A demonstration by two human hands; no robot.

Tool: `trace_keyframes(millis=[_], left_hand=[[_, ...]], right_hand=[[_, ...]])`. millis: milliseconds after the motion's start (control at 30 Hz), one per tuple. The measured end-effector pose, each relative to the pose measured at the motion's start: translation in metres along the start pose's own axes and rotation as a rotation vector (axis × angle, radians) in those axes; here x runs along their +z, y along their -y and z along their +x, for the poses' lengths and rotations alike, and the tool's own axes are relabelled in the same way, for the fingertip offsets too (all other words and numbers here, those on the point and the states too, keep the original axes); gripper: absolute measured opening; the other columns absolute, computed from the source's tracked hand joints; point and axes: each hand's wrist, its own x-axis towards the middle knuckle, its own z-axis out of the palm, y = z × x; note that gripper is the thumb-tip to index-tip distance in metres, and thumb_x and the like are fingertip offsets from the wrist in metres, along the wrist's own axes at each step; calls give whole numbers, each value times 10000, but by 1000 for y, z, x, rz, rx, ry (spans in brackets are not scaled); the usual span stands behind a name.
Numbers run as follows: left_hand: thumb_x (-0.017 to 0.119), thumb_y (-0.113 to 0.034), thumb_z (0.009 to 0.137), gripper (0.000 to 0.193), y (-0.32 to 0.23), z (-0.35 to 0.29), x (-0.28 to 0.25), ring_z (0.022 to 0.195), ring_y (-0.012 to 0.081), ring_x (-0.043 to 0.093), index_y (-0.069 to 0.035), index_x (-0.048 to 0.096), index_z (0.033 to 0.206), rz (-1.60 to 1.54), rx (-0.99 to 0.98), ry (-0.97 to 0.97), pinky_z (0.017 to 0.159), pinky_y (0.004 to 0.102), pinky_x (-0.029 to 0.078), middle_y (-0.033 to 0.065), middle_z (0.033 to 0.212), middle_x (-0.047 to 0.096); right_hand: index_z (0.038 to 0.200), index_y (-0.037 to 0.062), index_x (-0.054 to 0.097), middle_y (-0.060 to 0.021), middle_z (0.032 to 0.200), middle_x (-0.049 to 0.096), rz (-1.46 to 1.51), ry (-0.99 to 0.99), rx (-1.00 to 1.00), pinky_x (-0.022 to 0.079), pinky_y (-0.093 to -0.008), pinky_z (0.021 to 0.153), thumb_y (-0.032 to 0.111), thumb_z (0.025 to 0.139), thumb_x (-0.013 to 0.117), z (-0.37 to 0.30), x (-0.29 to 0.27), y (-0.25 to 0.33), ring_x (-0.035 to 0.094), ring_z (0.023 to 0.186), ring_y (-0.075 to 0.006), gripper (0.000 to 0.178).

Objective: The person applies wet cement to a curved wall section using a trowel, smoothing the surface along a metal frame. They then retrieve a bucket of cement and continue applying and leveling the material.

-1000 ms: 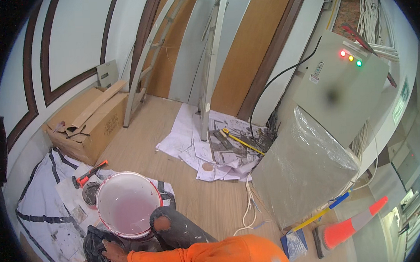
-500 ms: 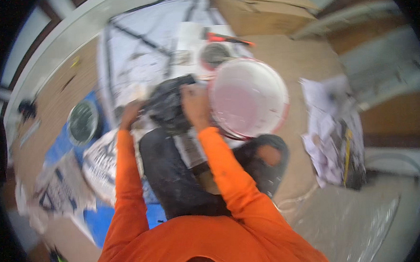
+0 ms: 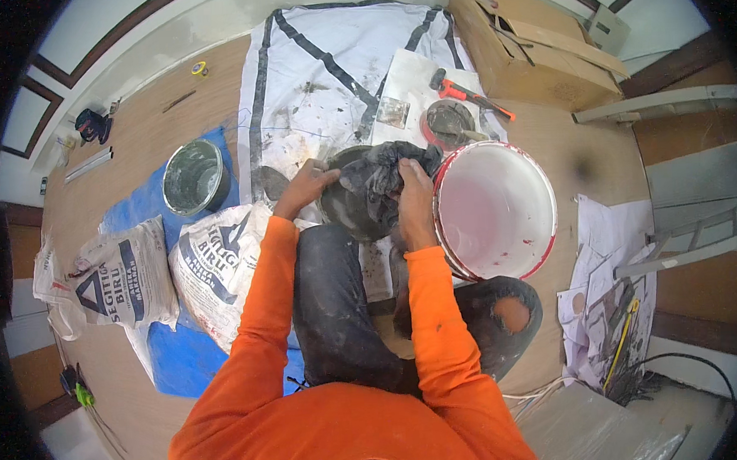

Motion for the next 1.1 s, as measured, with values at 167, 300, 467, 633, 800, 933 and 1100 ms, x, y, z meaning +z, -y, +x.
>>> trace_keyframes(millis=[167,300,467,633,800,933,1100], left_hand=[[701,-335,961,613,8,1,12,896,173,682,-12,466,1426,-361,-162,169,768,301,558,129,1139,668],[674,-270,981,295,23,1,-1,812,132,670,-45,661,1170,-459,-26,111,734,281,548,49,973,705],[710,-258,948,208,-7,0,-7,757,97,625,-51,705,931,15,186,-51,683,254,491,4,840,697],[738,-228,897,212,-22,-1,-5,723,124,616,-19,705,904,-54,336,-57,681,296,492,41,801,692],[734,-197,877,196,-47,1,-4,712,143,627,-6,718,918,-184,215,53,687,329,501,93,801,705],[724,-196,885,198,-62,-1,-9,717,137,624,1,725,905,130,375,-54,683,320,499,81,807,711],[721,-200,886,206,-55,-7,-9,739,133,629,5,730,902,-12,354,3,712,309,498,80,790,710]], right_hand=[[1207,110,627,-23,1143,689,433,-25,77,498,-382,911,217,1027,521,3,0,3,657,1052,-201,234],[1201,61,618,-51,1156,677,605,109,69,510,-361,940,210,1008,554,5,7,2,653,1077,-208,253],[1153,16,650,-70,1074,682,369,-44,-113,483,-341,933,213,1005,550,0,-7,-14,638,997,-206,266],[1023,-54,621,-111,954,672,-622,-173,-363,458,-342,860,207,1034,498,-25,-9,-31,588,895,-232,288],[998,-55,599,-179,851,624,-761,-261,-337,482,-443,796,174,1032,503,-70,9,-10,638,832,-340,251],[1032,-68,594,-258,910,620,-831,-305,-503,470,-480,836,131,1005,511,-70,2,-13,607,899,-446,217],[1072,-64,593,-279,962,615,-894,-302,-612,459,-474,854,122,1010,487,-58,-12,-23,594,937,-452,223]])
